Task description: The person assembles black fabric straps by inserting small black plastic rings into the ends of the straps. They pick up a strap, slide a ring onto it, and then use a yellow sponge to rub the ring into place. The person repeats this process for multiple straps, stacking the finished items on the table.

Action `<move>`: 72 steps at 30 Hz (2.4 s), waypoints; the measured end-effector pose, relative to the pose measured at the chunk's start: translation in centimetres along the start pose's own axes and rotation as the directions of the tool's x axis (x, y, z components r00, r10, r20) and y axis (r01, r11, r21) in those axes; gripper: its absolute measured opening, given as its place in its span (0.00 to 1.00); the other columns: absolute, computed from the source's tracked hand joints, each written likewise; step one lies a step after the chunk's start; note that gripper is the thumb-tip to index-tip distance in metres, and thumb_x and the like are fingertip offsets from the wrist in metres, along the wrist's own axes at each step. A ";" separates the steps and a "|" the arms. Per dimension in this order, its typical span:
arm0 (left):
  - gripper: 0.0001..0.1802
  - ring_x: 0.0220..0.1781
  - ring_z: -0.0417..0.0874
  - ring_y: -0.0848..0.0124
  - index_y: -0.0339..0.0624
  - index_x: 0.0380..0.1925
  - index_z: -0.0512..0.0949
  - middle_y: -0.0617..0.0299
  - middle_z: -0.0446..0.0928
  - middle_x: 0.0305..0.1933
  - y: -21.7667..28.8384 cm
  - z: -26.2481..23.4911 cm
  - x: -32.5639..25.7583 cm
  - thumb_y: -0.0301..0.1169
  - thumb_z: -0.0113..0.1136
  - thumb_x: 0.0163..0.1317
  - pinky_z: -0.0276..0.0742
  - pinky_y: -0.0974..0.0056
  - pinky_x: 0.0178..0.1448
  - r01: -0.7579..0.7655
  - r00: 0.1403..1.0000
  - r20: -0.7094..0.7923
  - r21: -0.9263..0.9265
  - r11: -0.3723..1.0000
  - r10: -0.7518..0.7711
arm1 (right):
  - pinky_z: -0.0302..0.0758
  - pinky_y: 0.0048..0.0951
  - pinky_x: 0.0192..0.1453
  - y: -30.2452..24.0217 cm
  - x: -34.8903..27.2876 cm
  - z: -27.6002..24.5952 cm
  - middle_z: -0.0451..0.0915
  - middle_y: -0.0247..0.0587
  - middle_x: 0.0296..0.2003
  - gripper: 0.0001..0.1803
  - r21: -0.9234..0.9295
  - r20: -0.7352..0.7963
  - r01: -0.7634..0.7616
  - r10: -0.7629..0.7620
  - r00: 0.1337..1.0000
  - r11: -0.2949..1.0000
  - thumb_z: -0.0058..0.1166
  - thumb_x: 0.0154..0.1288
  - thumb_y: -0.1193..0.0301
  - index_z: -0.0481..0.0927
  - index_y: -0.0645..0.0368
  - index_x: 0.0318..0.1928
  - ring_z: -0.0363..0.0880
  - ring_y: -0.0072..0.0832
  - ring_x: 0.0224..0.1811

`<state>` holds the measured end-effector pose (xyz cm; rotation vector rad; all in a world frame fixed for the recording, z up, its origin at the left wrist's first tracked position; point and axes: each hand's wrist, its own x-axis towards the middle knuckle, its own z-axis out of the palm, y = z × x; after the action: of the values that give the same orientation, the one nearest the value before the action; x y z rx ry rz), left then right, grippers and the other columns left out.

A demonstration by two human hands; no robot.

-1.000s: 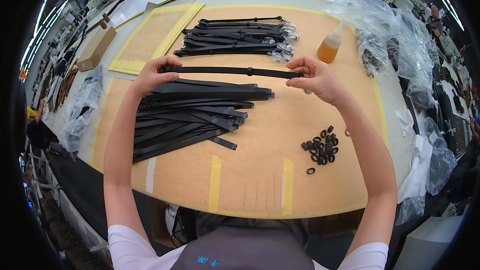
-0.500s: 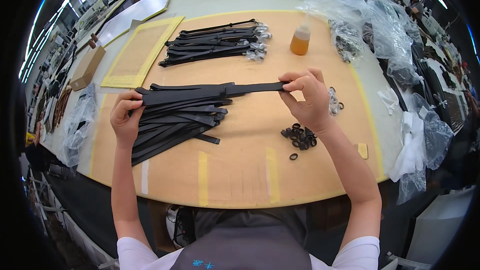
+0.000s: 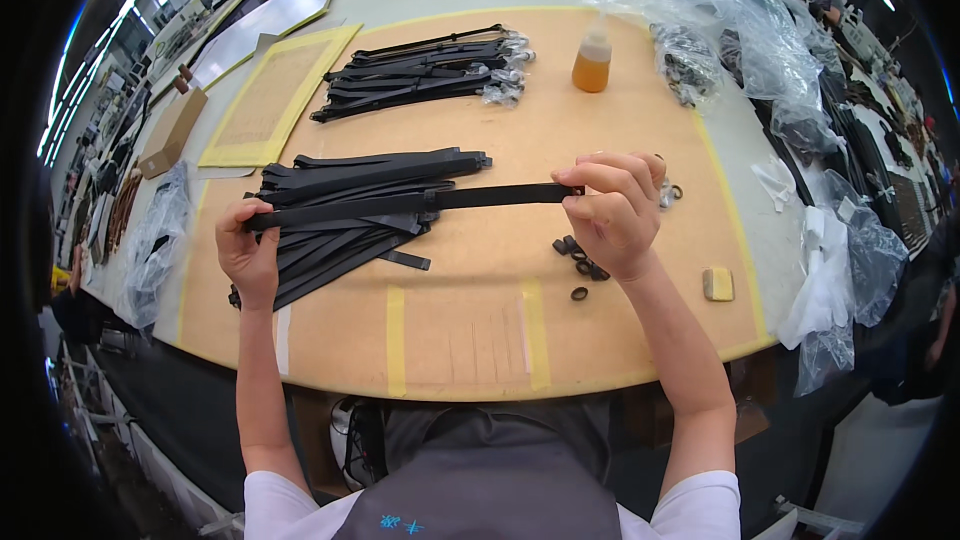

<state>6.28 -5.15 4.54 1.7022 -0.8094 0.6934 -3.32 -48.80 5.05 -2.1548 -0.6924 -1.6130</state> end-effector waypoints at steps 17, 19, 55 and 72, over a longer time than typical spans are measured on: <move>0.35 0.49 0.77 0.74 0.39 0.61 0.70 0.60 0.73 0.50 0.0 1.3 -0.4 0.06 0.62 0.52 0.76 0.70 0.57 0.139 0.990 -0.007 -0.155 0.978 -0.142 | 0.75 0.41 0.55 0.9 -3.9 1.4 0.86 0.33 0.40 0.22 -0.028 0.124 -0.137 0.140 0.982 0.990 0.67 0.55 0.86 0.68 0.48 0.35 0.79 0.41 0.51; 0.35 0.48 0.77 0.74 0.38 0.62 0.68 0.59 0.72 0.53 0.0 1.0 -0.3 0.07 0.64 0.54 0.78 0.68 0.57 0.133 0.991 0.019 -0.123 0.983 -0.131 | 0.75 0.41 0.56 1.1 -4.1 1.7 0.85 0.34 0.40 0.22 -0.019 0.122 -0.143 0.144 0.982 0.990 0.67 0.55 0.86 0.68 0.48 0.35 0.79 0.41 0.51; 0.16 0.39 0.82 0.76 0.37 0.42 0.72 0.57 0.76 0.44 1.0 1.6 0.3 0.14 0.69 0.60 0.85 0.70 0.42 0.608 0.784 0.429 -0.387 0.694 -0.448 | 0.75 0.38 0.59 3.2 -6.4 1.2 0.78 0.38 0.44 0.19 0.198 0.026 -0.461 0.465 0.885 0.865 0.63 0.62 0.87 0.67 0.52 0.38 0.75 0.36 0.52; 0.13 0.37 0.79 0.72 0.34 0.41 0.80 0.60 0.80 0.37 0.4 2.4 1.7 0.21 0.72 0.57 0.73 0.70 0.42 0.336 0.816 0.456 0.125 0.934 -0.355 | 0.71 0.38 0.55 3.0 -5.5 1.5 0.78 0.36 0.40 0.20 0.117 0.084 -0.441 0.434 0.897 0.890 0.62 0.55 0.90 0.68 0.53 0.35 0.73 0.35 0.47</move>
<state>7.09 -7.84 5.50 2.0219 -0.7831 0.0322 -1.61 -51.36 -0.67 -2.0746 -0.2837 -1.2359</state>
